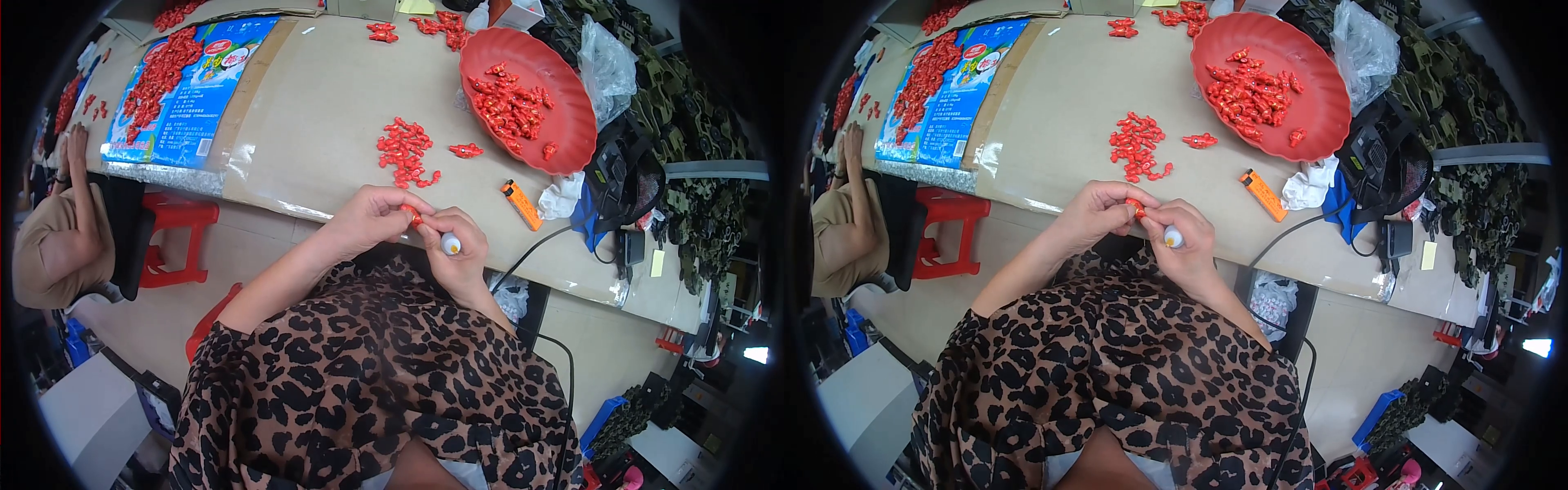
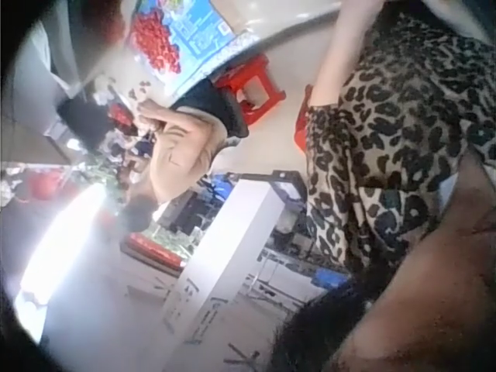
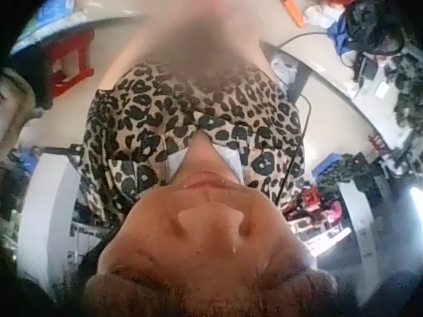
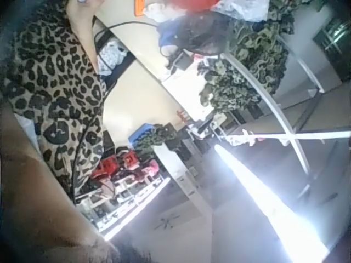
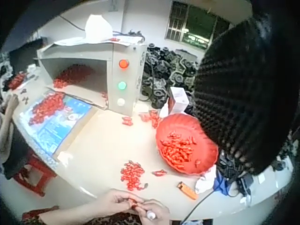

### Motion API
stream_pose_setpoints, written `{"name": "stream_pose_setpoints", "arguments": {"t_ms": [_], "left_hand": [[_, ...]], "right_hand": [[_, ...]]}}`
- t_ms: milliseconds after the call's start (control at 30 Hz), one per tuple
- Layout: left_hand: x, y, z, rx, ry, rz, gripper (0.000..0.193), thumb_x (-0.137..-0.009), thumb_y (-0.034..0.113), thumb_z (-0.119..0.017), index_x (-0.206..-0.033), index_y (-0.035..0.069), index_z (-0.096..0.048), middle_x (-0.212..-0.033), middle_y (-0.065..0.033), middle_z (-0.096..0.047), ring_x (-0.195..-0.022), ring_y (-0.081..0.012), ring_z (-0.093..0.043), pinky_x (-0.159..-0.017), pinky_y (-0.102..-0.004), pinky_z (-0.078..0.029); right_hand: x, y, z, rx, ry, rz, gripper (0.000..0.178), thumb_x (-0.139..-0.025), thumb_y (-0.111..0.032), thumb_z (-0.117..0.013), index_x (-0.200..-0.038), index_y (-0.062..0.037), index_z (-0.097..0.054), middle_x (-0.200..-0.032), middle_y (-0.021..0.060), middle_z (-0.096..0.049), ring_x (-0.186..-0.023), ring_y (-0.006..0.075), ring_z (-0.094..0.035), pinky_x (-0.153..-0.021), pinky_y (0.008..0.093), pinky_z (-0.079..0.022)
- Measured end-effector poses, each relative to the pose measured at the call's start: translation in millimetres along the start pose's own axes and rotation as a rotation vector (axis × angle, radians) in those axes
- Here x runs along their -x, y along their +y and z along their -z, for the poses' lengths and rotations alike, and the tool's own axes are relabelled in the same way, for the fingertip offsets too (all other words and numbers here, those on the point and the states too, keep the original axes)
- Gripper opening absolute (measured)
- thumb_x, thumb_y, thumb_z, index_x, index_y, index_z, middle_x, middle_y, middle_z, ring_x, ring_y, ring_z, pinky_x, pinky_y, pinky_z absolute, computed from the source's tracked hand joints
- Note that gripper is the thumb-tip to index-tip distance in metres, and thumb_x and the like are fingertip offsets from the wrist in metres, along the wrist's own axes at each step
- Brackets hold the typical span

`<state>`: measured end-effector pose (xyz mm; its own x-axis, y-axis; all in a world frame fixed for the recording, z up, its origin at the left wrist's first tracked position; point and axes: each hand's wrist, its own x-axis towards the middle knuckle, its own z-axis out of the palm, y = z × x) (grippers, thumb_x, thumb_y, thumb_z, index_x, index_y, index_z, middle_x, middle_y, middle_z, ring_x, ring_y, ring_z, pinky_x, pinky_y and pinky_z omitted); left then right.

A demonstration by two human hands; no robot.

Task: The person applies glue from a glue bottle to small red plastic components and then assembles them by hand.

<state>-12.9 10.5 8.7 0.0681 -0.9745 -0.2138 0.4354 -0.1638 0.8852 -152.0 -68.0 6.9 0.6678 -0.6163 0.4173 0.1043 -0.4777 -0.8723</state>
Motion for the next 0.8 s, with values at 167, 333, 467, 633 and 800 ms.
{"name": "stream_pose_setpoints", "arguments": {"t_ms": [167,333,467,633,800], "left_hand": [[0.8,0.3,-2.6,-0.007,0.021,-0.004,0.023,-0.076,0.0,-0.042,-0.094,-0.003,-0.058,-0.07,-0.0013,-0.052,-0.057,-0.0043,-0.041,-0.051,-0.0167,-0.033],[1.2,1.9,-4.8,-0.013,0.039,-0.007,0.025,-0.075,0.0,-0.041,-0.093,-0.003,-0.058,-0.07,-0.0012,-0.052,-0.056,-0.004,-0.04,-0.05,-0.0164,-0.033],[1.4,2.2,-6.0,-0.01,0.05,-0.012,0.025,-0.074,0.0,-0.041,-0.093,-0.003,-0.057,-0.069,-0.0011,-0.051,-0.055,-0.0039,-0.04,-0.05,-0.0163,-0.033],[1.6,3.3,-6.9,-0.018,0.055,-0.018,0.025,-0.074,0.0,-0.041,-0.093,-0.003,-0.057,-0.069,-0.0012,-0.051,-0.055,-0.0039,-0.039,-0.049,-0.0164,-0.032],[1.6,1.9,-7.1,-0.003,0.061,-0.023,0.025,-0.075,-0.001,-0.041,-0.093,-0.002,-0.057,-0.069,-0.0013,-0.051,-0.055,-0.0039,-0.039,-0.049,-0.0165,-0.032]], "right_hand": [[-0.2,0.2,-0.5,0.008,-0.002,0.008,0.009,-0.069,0.001,-0.061,-0.076,0.0003,-0.056,-0.068,0.0098,-0.055,-0.061,0.0187,-0.054,-0.055,0.0257,-0.042],[0.9,3.3,-1.0,-0.002,-0.002,0.014,0.01,-0.068,0.002,-0.061,-0.076,0.0002,-0.056,-0.069,0.0102,-0.056,-0.062,0.0195,-0.055,-0.054,0.0263,-0.043],[-0.3,1.6,-0.8,0.008,-0.001,0.026,0.01,-0.068,0.002,-0.061,-0.076,0.0002,-0.055,-0.07,0.0105,-0.057,-0.062,0.0196,-0.055,-0.054,0.0264,-0.043],[-0.1,2.9,-0.6,0.025,-0.004,0.044,0.011,-0.068,0.003,-0.061,-0.077,0.0001,-0.055,-0.07,0.0106,-0.057,-0.062,0.0197,-0.055,-0.054,0.0264,-0.043],[0.2,3.2,-1.1,0.016,-0.003,0.048,0.011,-0.068,0.003,-0.061,-0.077,0.0001,-0.055,-0.069,0.0103,-0.056,-0.061,0.0197,-0.055,-0.054,0.0263,-0.042]]}}
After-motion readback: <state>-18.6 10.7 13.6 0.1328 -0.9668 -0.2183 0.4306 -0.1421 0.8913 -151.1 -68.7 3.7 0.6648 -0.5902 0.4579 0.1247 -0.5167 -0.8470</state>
